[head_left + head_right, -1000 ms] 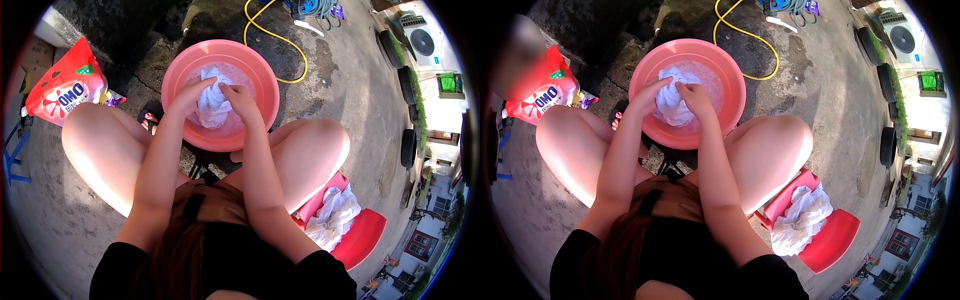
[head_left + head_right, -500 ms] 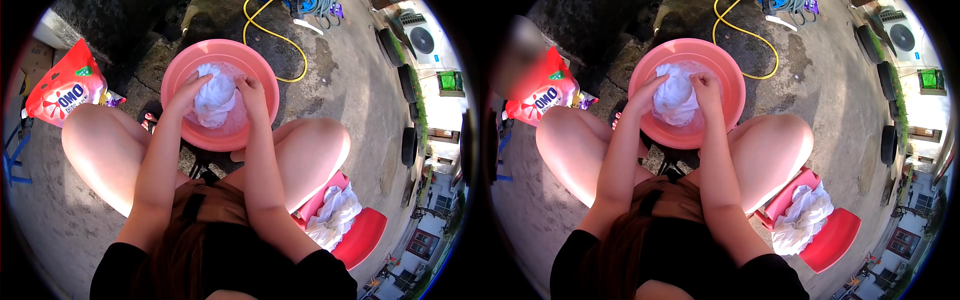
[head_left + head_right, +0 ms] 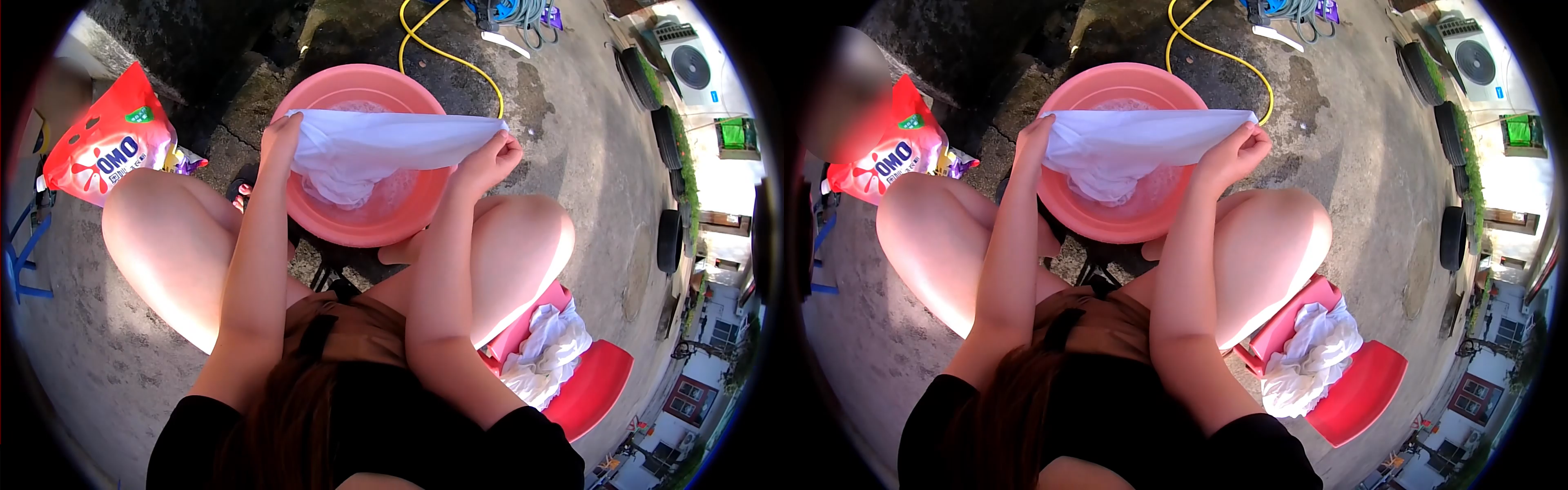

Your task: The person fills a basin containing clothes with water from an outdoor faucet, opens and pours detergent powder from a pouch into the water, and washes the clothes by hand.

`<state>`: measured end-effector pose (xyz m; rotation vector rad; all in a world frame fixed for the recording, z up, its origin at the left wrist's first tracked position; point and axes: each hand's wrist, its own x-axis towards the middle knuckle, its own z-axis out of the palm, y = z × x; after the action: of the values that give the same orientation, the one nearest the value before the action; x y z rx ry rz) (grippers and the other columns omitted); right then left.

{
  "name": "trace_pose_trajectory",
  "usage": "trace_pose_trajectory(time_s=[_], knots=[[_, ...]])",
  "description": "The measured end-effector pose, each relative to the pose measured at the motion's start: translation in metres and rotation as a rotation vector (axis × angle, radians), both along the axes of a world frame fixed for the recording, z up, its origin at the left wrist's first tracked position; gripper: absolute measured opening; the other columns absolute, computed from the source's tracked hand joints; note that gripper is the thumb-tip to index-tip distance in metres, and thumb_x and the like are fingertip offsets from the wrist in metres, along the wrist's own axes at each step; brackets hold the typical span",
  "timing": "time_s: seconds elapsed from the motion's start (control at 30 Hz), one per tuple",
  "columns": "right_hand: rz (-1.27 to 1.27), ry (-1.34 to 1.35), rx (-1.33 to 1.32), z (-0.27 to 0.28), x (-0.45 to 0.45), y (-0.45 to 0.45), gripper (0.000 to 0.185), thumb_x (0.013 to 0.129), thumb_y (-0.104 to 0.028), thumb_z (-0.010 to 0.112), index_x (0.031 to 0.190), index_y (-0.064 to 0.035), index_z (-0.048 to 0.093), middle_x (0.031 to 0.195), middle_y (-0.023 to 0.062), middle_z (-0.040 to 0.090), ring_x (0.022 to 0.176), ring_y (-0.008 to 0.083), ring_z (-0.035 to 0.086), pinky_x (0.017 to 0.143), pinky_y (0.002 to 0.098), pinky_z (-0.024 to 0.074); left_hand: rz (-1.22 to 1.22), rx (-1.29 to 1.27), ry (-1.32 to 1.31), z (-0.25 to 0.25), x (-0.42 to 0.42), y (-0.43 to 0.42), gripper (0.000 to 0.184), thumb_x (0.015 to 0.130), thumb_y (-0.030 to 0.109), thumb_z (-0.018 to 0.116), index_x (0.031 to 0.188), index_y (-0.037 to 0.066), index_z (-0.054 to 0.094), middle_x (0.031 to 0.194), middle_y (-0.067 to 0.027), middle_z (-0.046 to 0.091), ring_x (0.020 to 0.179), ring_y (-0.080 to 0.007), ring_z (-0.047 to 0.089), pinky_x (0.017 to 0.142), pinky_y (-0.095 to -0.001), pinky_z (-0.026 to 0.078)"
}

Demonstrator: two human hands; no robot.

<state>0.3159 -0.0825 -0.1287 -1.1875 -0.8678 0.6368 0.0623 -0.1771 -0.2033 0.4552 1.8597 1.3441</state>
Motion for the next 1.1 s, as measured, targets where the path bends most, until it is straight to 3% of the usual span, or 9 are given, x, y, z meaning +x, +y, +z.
trace_pose_trajectory(time_s=[0.17, 0.27, 0.37, 0.47, 0.6, 0.67, 0.8, 0.97, 1.1], knots=[[0.04, -0.125, -0.023, -0.006, -0.004, -0.001, 0.018, 0.089, -0.012, 0.046, 0.101, 0.0005, 0.044, 0.1, 0.0125, 0.05, 0.092, 0.0197, 0.051, 0.083, 0.0313, 0.0414, 0.066, 0.062, -0.05, 0.001, 0.001, 0.0, 0.042, 0.08, 0.031, 0.059, 0.103, -0.005, 0.06, 0.096, -0.0111, 0.063, 0.088, -0.017, 0.058, 0.078, -0.027, 0.042], [-0.077, -0.404, -0.135, -0.019, -0.006, 0.006, 0.032, 0.084, -0.008, 0.047, 0.115, 0.0019, 0.041, 0.115, 0.0155, 0.043, 0.1, 0.0231, 0.05, 0.087, 0.0325, 0.0409, 0.105, 0.128, -0.121, 0.006, 0.009, 0.0, 0.039, 0.08, 0.03, 0.056, 0.096, -0.005, 0.063, 0.083, -0.0095, 0.063, 0.075, -0.0162, 0.057, 0.069, -0.0273, 0.044], [-0.003, -0.379, -0.146, -0.016, -0.006, 0.003, 0.045, 0.08, -0.004, 0.046, 0.124, 0.0012, 0.035, 0.126, 0.0164, 0.034, 0.108, 0.0241, 0.046, 0.09, 0.0333, 0.0397, 0.096, 0.107, -0.161, 0.01, 0.01, 0.0, 0.038, 0.08, 0.03, 0.056, 0.096, -0.004, 0.063, 0.083, -0.0091, 0.063, 0.074, -0.0156, 0.057, 0.067, -0.0272, 0.044], [0.166, -0.113, -0.095, -0.019, -0.015, 0.003, 0.037, 0.08, -0.003, 0.047, 0.116, 0.0025, 0.044, 0.114, 0.0139, 0.046, 0.099, 0.0189, 0.051, 0.083, 0.0292, 0.0431, 0.023, 0.108, -0.2, 0.005, 0.009, 0.0, 0.042, 0.081, 0.03, 0.057, 0.102, -0.006, 0.06, 0.093, -0.0115, 0.064, 0.082, -0.0182, 0.06, 0.074, -0.0276, 0.045], [0.553, -0.172, -0.223, -0.03, -0.02, 0.0, 0.022, 0.082, -0.003, 0.05, 0.103, 0.0013, 0.056, 0.094, 0.0091, 0.06, 0.088, 0.0164, 0.057, 0.076, 0.0271, 0.0464, -0.027, 0.132, -0.127, 0.007, 0.018, 0.002, 0.035, 0.082, 0.028, 0.055, 0.093, -0.004, 0.063, 0.081, -0.0072, 0.063, 0.072, -0.0151, 0.058, 0.066, -0.0272, 0.045], [0.795, -0.334, -0.335, -0.038, -0.027, -0.006, 0.028, 0.08, -0.006, 0.052, 0.107, 0.0009, 0.055, 0.096, 0.0136, 0.06, 0.087, 0.0206, 0.059, 0.076, 0.0288, 0.0468, -0.064, 0.173, -0.137, 0.013, 0.025, 0.003, 0.033, 0.082, 0.028, 0.055, 0.092, -0.003, 0.064, 0.079, -0.0062, 0.063, 0.071, -0.0146, 0.058, 0.066, -0.0262, 0.045], [1.108, -0.66, -0.422, -0.036, -0.045, -0.035, 0.032, 0.078, -0.011, 0.056, 0.108, -0.0003, 0.056, 0.096, 0.0165, 0.062, 0.084, 0.0234, 0.061, 0.076, 0.0307, 0.0473, -0.267, 0.206, -0.419, 0.03, 0.039, 0.006, 0.035, 0.086, 0.028, 0.053, 0.107, 0.001, 0.057, 0.093, -0.0067, 0.061, 0.08, -0.0151, 0.058, 0.071, -0.028, 0.047], [1.108, -0.551, -0.42, -0.063, -0.053, -0.034, 0.03, 0.073, -0.013, 0.058, 0.1, 0.0008, 0.06, 0.087, 0.0159, 0.063, 0.08, 0.0235, 0.061, 0.073, 0.0311, 0.0469, -0.383, 0.366, -0.723, 0.047, 0.052, 0.004, 0.045, 0.087, 0.029, 0.053, 0.124, 0.004, 0.046, 0.11, -0.0061, 0.054, 0.095, -0.0141, 0.055, 0.078, -0.0298, 0.046], [1.188, -0.592, -0.485, -0.029, -0.055, -0.039, 0.025, 0.073, -0.012, 0.056, 0.093, 0.0015, 0.061, 0.081, 0.0143, 0.063, 0.076, 0.0214, 0.06, 0.07, 0.0304, 0.046, -0.385, 0.329, -0.59, 0.047, 0.051, 0.004, 0.042, 0.086, 0.029, 0.054, 0.122, 0.006, 0.05, 0.109, -0.0048, 0.055, 0.098, -0.0137, 0.052, 0.083, -0.0301, 0.042]])
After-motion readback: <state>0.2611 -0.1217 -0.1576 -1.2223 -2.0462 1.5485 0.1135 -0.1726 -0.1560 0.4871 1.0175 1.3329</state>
